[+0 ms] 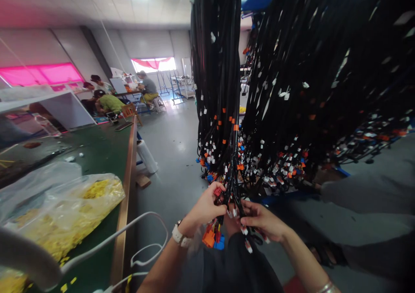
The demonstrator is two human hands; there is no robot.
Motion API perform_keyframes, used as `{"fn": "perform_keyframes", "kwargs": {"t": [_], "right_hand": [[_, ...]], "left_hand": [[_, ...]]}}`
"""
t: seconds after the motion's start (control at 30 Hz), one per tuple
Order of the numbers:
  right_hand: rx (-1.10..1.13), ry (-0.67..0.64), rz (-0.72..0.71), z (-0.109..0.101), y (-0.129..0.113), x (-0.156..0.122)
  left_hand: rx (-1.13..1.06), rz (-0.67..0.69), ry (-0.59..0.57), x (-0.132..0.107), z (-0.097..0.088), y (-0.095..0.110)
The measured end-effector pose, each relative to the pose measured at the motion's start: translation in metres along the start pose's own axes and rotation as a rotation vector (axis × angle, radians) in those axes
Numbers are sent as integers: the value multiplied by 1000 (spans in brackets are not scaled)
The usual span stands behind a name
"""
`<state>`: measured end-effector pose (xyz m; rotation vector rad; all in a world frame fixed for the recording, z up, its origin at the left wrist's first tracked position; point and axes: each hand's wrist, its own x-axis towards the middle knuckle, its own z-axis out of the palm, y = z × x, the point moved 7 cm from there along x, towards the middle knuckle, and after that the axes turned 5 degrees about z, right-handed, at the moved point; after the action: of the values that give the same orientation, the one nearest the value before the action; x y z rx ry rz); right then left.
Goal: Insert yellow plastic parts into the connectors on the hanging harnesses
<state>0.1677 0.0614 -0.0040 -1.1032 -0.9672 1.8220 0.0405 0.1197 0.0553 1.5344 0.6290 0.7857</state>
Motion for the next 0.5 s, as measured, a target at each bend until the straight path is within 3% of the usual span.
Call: {"fn": "perform_keyframes", "kwargs": {"t": [0.23,0.5], "right_hand": [[-37,24,32,-5,-1,-1],[-28,129,46,-26,8,-4]], "left_hand": [[-16,-4,-9,0,-2,2],[-5,-19,-14,-1,-5,4]]}}
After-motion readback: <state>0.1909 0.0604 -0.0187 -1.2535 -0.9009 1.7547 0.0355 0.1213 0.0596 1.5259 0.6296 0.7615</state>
